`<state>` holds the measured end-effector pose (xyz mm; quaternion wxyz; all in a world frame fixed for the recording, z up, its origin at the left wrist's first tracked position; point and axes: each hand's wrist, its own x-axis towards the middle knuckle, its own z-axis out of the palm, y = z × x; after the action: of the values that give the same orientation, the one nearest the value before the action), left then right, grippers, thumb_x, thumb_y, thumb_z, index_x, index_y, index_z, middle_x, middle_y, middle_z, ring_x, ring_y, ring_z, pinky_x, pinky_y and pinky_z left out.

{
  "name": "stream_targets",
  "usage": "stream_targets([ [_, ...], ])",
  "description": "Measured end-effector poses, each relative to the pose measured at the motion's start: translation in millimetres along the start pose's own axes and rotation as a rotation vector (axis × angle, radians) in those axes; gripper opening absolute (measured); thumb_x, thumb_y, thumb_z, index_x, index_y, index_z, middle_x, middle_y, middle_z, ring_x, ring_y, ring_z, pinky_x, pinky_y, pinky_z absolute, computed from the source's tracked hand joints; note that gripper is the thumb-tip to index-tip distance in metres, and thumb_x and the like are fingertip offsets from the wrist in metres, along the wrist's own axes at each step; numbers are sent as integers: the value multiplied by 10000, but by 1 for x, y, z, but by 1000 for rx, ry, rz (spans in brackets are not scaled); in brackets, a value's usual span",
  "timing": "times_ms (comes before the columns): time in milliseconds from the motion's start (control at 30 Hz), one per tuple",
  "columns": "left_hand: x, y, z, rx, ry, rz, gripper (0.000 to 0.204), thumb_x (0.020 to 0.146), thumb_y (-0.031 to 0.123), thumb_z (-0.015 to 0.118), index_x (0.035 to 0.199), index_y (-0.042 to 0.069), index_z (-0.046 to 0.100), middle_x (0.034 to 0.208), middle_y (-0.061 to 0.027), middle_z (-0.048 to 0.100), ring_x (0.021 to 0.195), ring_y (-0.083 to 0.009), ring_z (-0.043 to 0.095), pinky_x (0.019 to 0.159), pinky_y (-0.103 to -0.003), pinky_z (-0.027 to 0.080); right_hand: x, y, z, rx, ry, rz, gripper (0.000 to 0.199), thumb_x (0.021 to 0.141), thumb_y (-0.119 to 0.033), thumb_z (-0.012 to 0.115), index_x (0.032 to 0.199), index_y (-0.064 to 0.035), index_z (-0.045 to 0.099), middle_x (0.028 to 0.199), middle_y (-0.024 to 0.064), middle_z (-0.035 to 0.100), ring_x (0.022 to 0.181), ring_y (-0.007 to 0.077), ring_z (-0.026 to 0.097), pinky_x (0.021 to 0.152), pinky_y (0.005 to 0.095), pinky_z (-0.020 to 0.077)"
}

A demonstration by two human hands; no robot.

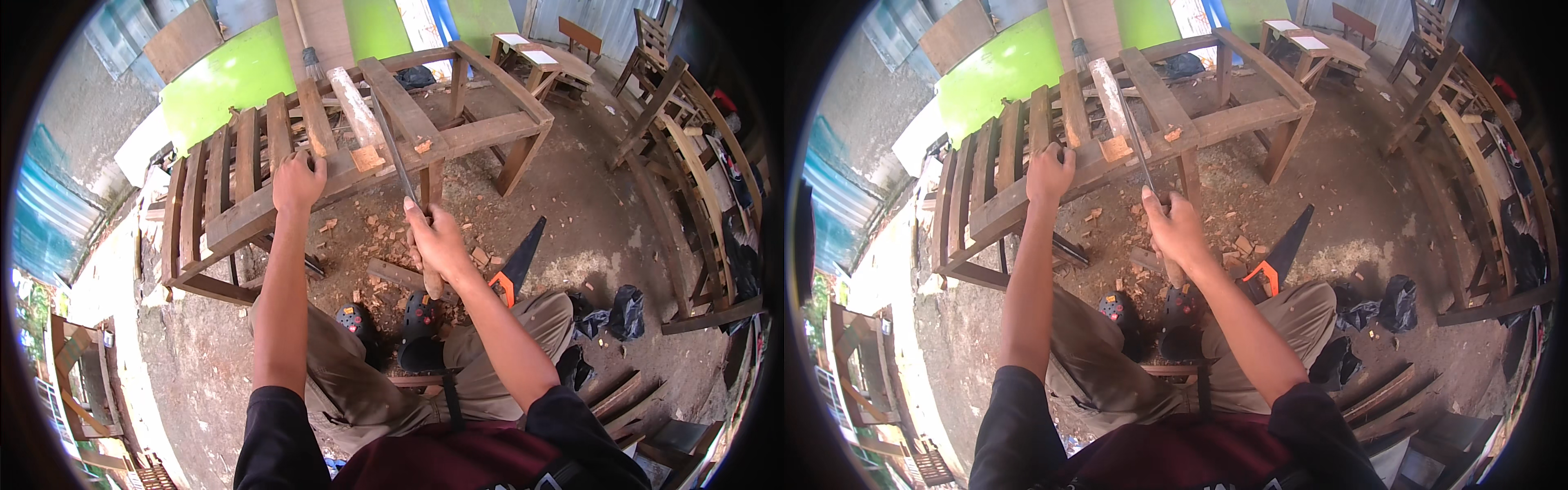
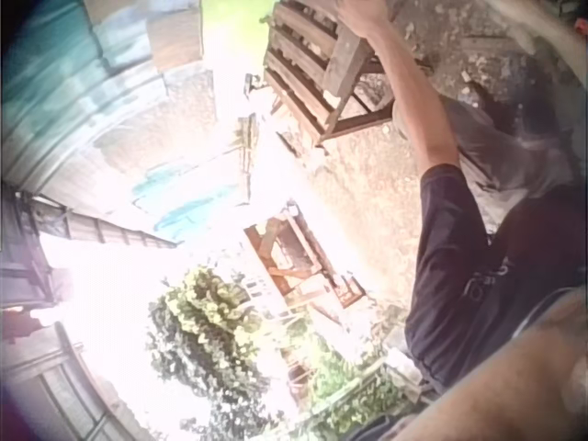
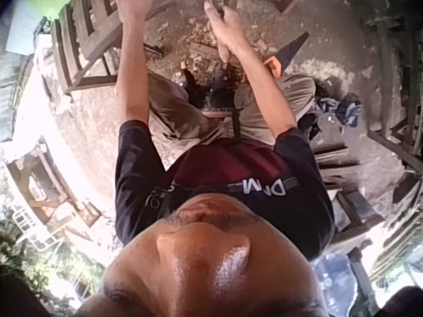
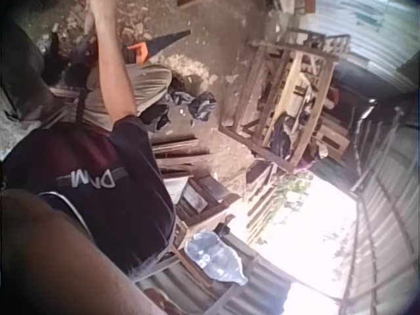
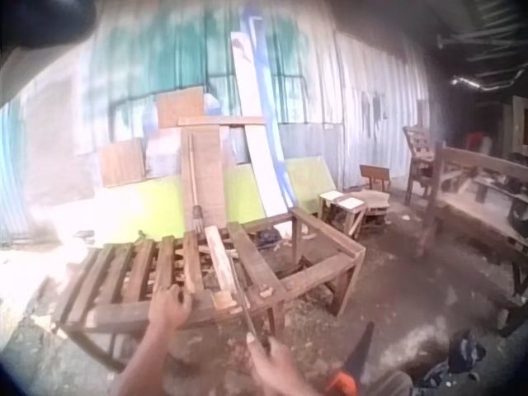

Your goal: The person sits on the ground and uses a hammer and chisel to remove nails and separate wooden slats from a pallet. They then use a hand saw to cut a small wooden block and fit it into the pallet frame.

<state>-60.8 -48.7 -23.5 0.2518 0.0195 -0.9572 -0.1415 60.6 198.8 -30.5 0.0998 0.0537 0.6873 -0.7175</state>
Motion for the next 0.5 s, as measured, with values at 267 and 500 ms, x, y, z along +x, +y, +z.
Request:
stream_targets([
  [267, 2, 0, 0, -8, -21, -1, 335, 875, 298, 566, 899, -18, 673, 933, -247, 688, 952, -397, 649, 862, -504, 516, 22, 4, 10, 188, -24, 17, 400, 1077, -349, 398, 977, 11, 542, 678, 84, 573, 456, 157, 534, 421, 321, 468],
  [500, 0, 0, 1, 20, 9, 6, 317, 870, 296, 571, 893, -6, 664, 948, -206, 696, 1020, -369, 633, 911, -495, 485, 26, 10, 23, 171, -99, 221, 389, 1086, -316, 366, 929, -1, 530, 648, 49, 533, 448, 140, 499, 404, 313, 448],
])
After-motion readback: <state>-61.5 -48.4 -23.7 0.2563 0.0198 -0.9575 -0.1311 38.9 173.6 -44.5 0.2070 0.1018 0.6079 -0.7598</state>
